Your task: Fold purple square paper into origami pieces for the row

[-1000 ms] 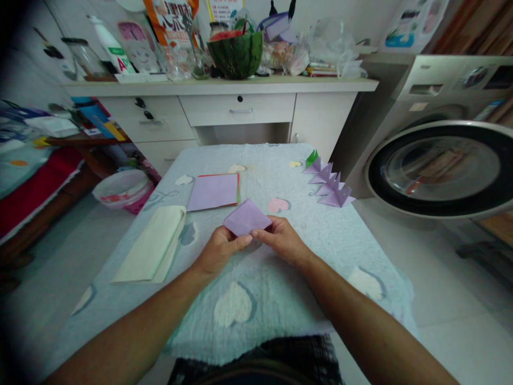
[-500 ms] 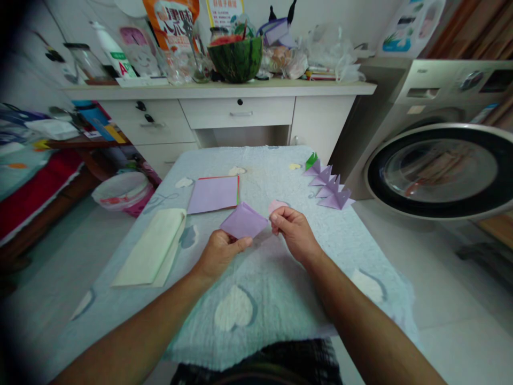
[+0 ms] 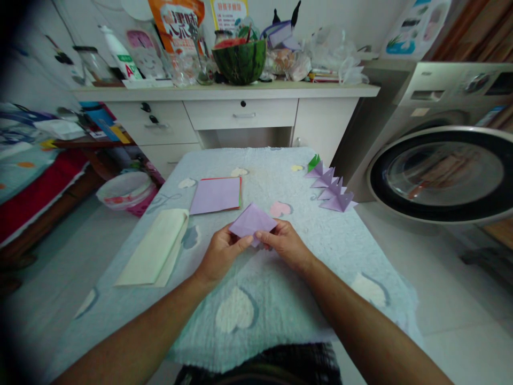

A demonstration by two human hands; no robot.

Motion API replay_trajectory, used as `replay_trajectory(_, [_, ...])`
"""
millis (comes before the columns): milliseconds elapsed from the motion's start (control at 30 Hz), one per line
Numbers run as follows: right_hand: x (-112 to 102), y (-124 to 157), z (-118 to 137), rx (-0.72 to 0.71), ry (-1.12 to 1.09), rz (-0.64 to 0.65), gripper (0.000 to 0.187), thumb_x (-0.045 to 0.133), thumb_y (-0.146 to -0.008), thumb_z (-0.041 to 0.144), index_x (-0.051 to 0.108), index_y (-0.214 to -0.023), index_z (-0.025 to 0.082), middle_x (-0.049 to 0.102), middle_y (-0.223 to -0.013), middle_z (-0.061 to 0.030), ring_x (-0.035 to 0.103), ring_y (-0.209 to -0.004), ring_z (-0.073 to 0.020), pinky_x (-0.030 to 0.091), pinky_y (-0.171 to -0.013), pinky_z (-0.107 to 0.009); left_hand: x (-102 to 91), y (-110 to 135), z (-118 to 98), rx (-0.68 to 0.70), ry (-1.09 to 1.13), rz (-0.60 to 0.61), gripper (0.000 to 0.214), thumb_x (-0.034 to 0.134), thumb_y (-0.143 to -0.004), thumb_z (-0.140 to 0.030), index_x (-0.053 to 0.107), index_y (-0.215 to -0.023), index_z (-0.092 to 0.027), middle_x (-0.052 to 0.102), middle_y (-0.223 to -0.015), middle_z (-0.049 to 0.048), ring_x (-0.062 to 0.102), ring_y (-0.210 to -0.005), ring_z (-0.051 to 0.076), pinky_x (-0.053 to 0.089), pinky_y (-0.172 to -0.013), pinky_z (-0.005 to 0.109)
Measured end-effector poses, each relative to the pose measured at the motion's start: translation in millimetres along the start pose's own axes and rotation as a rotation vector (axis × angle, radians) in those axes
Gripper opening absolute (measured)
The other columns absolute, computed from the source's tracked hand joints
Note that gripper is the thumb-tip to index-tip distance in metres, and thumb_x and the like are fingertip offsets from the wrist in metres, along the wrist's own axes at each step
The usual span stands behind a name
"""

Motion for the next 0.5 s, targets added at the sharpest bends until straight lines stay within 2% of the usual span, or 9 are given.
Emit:
replay_trajectory(100, [3,0,0,0.007,-0.012,0.042,0.029,0.075,-0.074,0.042,0.067,-0.084,0.016,0.057,-0.067,0.0023,0.043,-0.053,-0.0078,0.036,-0.050,-0.022,-5.4,-1,-2,0.017,-0.011,-0.045,0.027,0.072,-0.078,-0.034,0.067,-0.094,-0.012,0.070,-0.082,0.0032,0.062,-0.074,0.015,0.049,-0.072,0.027])
replay_trajectory(200, [8,1,-3,0.027,0.005,0.104,0.030,0.075,-0.075,0.043,0.066,-0.082,0.016,0.053,-0.062,0.0039,0.042,-0.051,-0.0076,0.036,-0.047,-0.021,-6.7,-1,0,0.010,-0.031,-0.045,0.027,0.073,-0.078,-0.035,0.067,-0.092,-0.012,0.068,-0.079,0.0024,0.061,-0.072,0.015,0.047,-0.068,0.025])
replay_trajectory(367, [8,3,-7,0.018,0.054,0.127,0.028,0.072,-0.079,0.042,0.066,-0.087,0.016,0.050,-0.060,0.0052,0.040,-0.050,-0.0068,0.033,-0.047,-0.021,-7.6,0,-2,0.000,-0.043,-0.075,0.025,0.073,-0.077,-0.036,0.066,-0.082,-0.013,0.063,-0.070,-0.0011,0.055,-0.062,0.011,0.042,-0.060,0.022])
replay_trajectory(500, [4,4,-7,0.021,0.075,0.130,0.027,0.071,-0.078,0.042,0.064,-0.085,0.016,0.050,-0.061,0.0054,0.039,-0.050,-0.0064,0.031,-0.048,-0.021,-20.5,-3,-10,0.051,-0.046,-0.226,0.024,0.075,-0.074,-0.034,0.062,-0.068,-0.014,0.053,-0.057,-0.0054,0.045,-0.054,0.007,0.037,-0.056,0.019])
Point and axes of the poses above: each hand's wrist, its own y-axis away from the middle knuckle, its own x-axis out of the palm, z = x × y, the point moved 3 cm from there along -y, towards the middle knuckle
